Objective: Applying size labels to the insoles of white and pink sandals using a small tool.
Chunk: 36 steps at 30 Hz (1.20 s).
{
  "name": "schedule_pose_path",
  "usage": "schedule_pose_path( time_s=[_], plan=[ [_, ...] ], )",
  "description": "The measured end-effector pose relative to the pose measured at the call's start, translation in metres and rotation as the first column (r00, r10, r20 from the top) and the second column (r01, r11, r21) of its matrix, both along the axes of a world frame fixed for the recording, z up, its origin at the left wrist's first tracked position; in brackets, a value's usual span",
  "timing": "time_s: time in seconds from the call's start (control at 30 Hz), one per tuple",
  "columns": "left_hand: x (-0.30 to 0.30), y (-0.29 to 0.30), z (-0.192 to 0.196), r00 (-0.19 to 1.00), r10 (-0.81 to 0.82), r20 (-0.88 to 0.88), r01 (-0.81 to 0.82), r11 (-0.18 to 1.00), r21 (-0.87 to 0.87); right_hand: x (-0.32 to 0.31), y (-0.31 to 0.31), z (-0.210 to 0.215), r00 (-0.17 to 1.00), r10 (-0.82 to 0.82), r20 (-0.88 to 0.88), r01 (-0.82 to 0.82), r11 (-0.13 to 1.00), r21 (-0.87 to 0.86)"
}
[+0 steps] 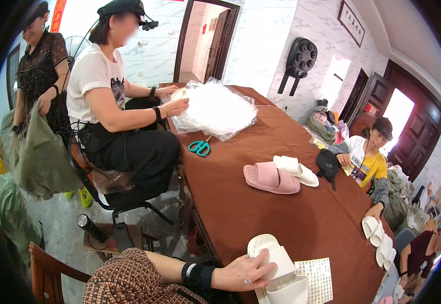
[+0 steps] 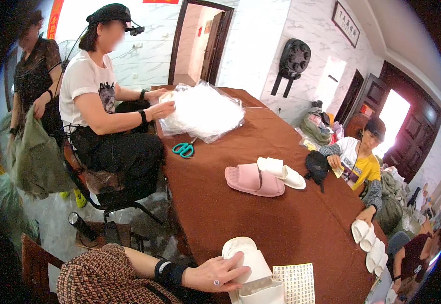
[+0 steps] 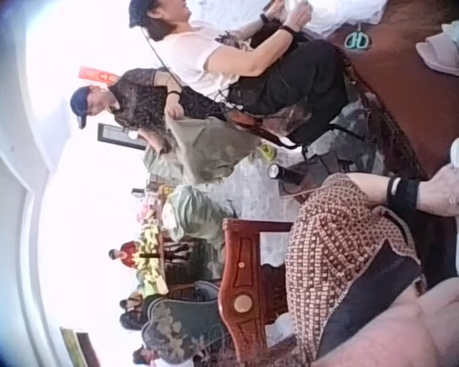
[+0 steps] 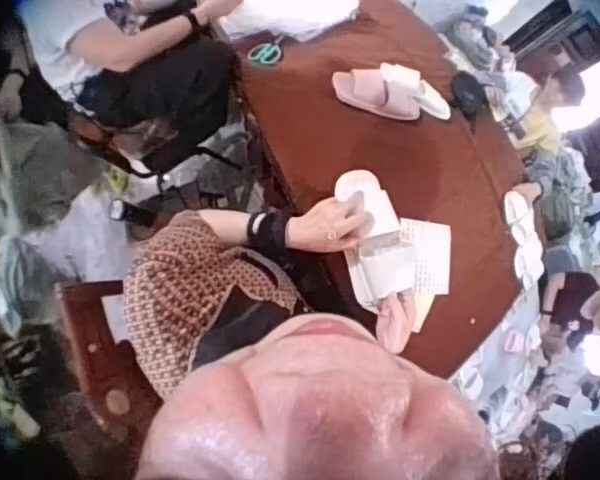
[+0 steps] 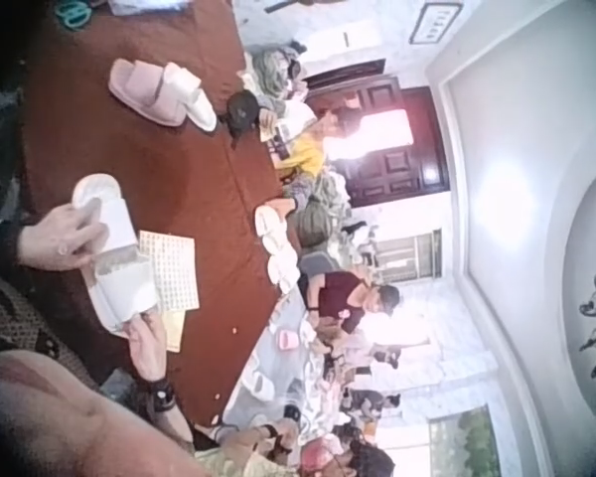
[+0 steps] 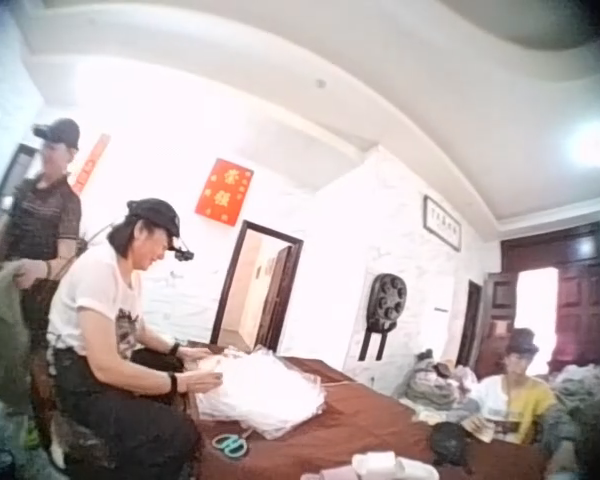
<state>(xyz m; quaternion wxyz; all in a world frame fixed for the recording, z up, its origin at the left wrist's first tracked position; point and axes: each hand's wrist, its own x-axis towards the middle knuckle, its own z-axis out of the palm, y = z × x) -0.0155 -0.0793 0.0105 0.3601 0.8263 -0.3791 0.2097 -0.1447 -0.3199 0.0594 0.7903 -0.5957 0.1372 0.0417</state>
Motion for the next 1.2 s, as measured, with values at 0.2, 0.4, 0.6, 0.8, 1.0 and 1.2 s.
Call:
schedule_pose_path(
  time_s=[0.2,0.4,0.6,0.8,1.0,1.2],
  plan=[
    [-0.004,0.004,-0.001,0.999,0.014,0.05,-0.015,0.999,0.029,0.006,0.014,-0.001,1.0,0.008,0.012,-0.008,1.0,0.02],
    [-0.002,0.009,0.012,1.0,0.018,0.018,-0.018,0.999,0.039,0.007,0.022,-0.001,0.997,-0.064,0.047,0.062,0.997,0.04],
    [0.0,0.0,0.023,0.998,-0.036,-0.059,0.042,0.993,0.11,0.019,0.02,-0.007,0.997,-0.064,0.042,0.055,0.982,0.182],
    [0.004,0.003,0.015,0.997,0.003,-0.074,0.0,0.999,0.042,0.018,0.008,-0.02,0.993,0.037,0.116,-0.058,0.98,0.189],
    [-0.013,-0.019,0.044,0.96,-0.169,-0.225,0.193,0.977,0.088,-0.003,0.006,-0.024,0.994,-0.003,0.114,-0.031,0.953,0.302],
    [-0.015,-0.029,0.06,0.922,-0.269,-0.28,0.294,0.954,0.051,-0.009,0.002,-0.017,0.994,-0.054,0.096,0.021,0.948,0.318]
  ],
)
